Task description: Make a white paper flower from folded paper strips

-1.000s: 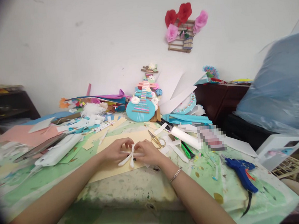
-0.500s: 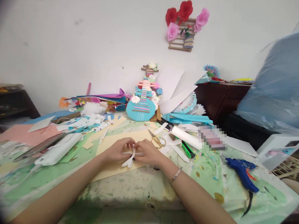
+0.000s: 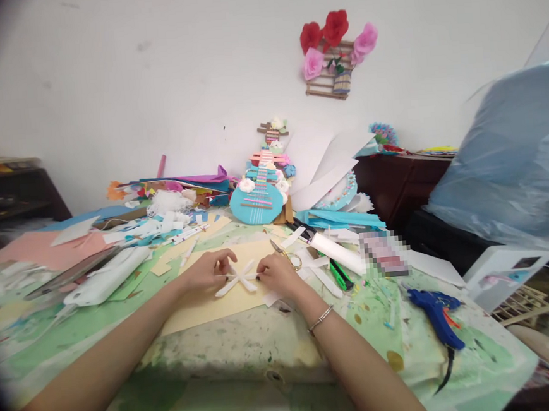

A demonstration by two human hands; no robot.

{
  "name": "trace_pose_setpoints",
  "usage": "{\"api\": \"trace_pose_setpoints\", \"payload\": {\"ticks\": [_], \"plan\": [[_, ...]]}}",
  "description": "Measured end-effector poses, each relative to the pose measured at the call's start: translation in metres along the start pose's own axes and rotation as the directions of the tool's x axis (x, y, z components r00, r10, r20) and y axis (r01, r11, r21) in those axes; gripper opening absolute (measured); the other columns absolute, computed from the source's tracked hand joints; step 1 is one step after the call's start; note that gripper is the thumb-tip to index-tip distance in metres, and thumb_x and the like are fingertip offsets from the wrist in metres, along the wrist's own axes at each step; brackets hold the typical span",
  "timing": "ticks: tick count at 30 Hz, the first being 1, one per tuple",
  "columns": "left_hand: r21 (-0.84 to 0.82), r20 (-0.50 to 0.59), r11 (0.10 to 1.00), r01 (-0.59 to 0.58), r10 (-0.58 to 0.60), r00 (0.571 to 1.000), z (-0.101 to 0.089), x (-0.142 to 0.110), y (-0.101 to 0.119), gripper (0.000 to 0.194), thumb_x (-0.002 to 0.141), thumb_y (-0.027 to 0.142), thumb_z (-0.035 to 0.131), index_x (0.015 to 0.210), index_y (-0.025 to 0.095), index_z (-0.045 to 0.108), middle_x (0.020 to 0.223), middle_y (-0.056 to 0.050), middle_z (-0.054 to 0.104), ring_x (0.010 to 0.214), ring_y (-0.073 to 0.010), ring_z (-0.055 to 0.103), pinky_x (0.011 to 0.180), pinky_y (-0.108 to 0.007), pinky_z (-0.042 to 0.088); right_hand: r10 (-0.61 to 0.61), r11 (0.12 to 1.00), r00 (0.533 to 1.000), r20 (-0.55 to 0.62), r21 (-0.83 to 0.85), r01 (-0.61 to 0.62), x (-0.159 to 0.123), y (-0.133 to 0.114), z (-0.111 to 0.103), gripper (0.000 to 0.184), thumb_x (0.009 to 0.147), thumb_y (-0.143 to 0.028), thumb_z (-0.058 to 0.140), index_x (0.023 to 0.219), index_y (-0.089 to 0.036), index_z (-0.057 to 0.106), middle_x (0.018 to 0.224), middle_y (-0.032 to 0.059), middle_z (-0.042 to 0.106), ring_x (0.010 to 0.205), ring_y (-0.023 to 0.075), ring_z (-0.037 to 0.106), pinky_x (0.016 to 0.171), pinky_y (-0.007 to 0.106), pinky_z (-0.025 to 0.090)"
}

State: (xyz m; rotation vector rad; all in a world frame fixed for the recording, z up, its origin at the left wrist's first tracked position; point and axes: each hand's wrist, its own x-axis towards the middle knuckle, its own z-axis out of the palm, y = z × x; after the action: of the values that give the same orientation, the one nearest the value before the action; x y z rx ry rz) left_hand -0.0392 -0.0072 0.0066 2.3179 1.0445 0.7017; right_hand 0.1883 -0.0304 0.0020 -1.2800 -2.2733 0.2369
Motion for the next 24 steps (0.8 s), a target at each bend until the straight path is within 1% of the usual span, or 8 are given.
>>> {"api": "trace_pose_setpoints", "payload": {"ticks": [3, 6, 10, 14, 17, 19, 21, 24], "plan": [[-0.043, -0.035, 0.999, -0.017, 0.016, 0.999, -0.007, 0.000, -0.004, 0.036, 0.055, 0.012, 0.050, 0.090, 0.018, 0.055, 0.064, 0.003, 0.054, 0.061, -0.0129, 0.051, 0.057, -0.023, 0.036, 0.004, 0.999, 0.999, -0.041, 0.053, -0.002, -0.001, 0.004, -0.002, 0.006, 0.071, -0.016, 0.060, 0.073, -0.018, 0.065, 0.076, 0.0021, 0.065, 0.077, 0.0159, 0.055, 0.072, 0.028, 0.040], [-0.131, -0.203, 0.991, 0.016, -0.043, 0.978, -0.015, 0.002, -0.016, 0.028, 0.059, 0.015, 0.045, 0.085, 0.016, 0.054, 0.056, 0.005, 0.043, 0.054, -0.0110, 0.043, 0.055, -0.022, 0.035, 0.049, 0.990, 0.981, -0.190, 0.141, -0.022, -0.002, 0.011, -0.009, 0.013, 0.076, -0.021, 0.055, 0.084, -0.018, 0.064, 0.082, 0.0031, 0.065, 0.073, 0.0145, 0.056, 0.069, 0.027, 0.041], [-0.090, -0.376, 0.976, 0.200, -0.219, 0.900, -0.021, 0.003, -0.036, 0.017, 0.065, 0.025, 0.044, 0.075, 0.016, 0.054, 0.056, 0.004, 0.046, 0.056, -0.0121, 0.045, 0.056, -0.023, 0.036, 0.248, 0.953, 0.856, -0.453, 0.274, -0.131, -0.005, 0.026, -0.026, 0.018, 0.078, -0.025, 0.046, 0.084, -0.016, 0.061, 0.076, 0.0039, 0.064, 0.065, 0.0140, 0.054, 0.064, 0.025, 0.042], [-0.017, -0.396, 0.959, 0.284, -0.267, 0.879, -0.021, -0.001, -0.042, 0.016, 0.065, 0.029, 0.047, 0.067, 0.016, 0.057, 0.058, 0.001, 0.052, 0.058, -0.0147, 0.048, 0.056, -0.025, 0.034, 0.386, 0.917, 0.613, -0.689, 0.360, -0.174, -0.017, 0.049, -0.055, 0.032, 0.080, -0.020, 0.033, 0.105, -0.015, 0.050, 0.080, 0.0035, 0.061, 0.062, 0.0131, 0.053, 0.064, 0.025, 0.042], [0.034, -0.398, 0.953, 0.301, -0.263, 0.879, -0.020, -0.004, -0.039, 0.013, 0.063, 0.028, 0.049, 0.062, 0.018, 0.057, 0.056, 0.001, 0.054, 0.058, -0.0161, 0.049, 0.056, -0.026, 0.032, 0.450, 0.885, 0.287, -0.846, 0.380, -0.268, -0.035, 0.071, -0.078, 0.038, 0.076, -0.015, 0.028, 0.111, -0.013, 0.043, 0.086, 0.0053, 0.060, 0.066, 0.0131, 0.054, 0.070, 0.026, 0.042], [0.056, -0.397, 0.954, 0.296, -0.250, 0.883, -0.019, -0.004, -0.038, 0.012, 0.063, 0.028, 0.049, 0.062, 0.018, 0.056, 0.056, 0.001, 0.055, 0.059, -0.0162, 0.050, 0.057, -0.025, 0.033, 0.487, 0.837, 0.149, -0.860, 0.411, -0.361, -0.046, 0.081, -0.089, 0.039, 0.074, -0.013, 0.028, 0.110, -0.012, 0.042, 0.084, 0.0066, 0.061, 0.077, 0.0151, 0.056, 0.075, 0.027, 0.041], [0.097, -0.392, 0.950, 0.296, -0.237, 0.889, -0.019, -0.004, -0.038, 0.011, 0.064, 0.027, 0.048, 0.063, 0.019, 0.055, 0.059, 0.001, 0.057, 0.060, -0.0164, 0.051, 0.057, -0.025, 0.034, 0.508, 0.802, 0.144, -0.849, 0.405, -0.439, -0.054, 0.085, -0.095, 0.040, 0.073, -0.012, 0.028, 0.110, -0.010, 0.042, 0.086, 0.0080, 0.062, 0.082, 0.0161, 0.057, 0.078, 0.028, 0.041], [0.168, -0.369, 0.941, 0.295, -0.217, 0.904, -0.018, -0.004, -0.041, 0.012, 0.065, 0.027, 0.048, 0.065, 0.019, 0.056, 0.061, 0.000, 0.059, 0.061, -0.0169, 0.053, 0.058, -0.025, 0.035, 0.507, 0.771, 0.278, -0.816, 0.286, -0.568, -0.056, 0.080, -0.095, 0.037, 0.075, -0.014, 0.027, 0.102, -0.011, 0.050, 0.088, 0.0084, 0.064, 0.084, 0.0162, 0.058, 0.080, 0.027, 0.040]]}}
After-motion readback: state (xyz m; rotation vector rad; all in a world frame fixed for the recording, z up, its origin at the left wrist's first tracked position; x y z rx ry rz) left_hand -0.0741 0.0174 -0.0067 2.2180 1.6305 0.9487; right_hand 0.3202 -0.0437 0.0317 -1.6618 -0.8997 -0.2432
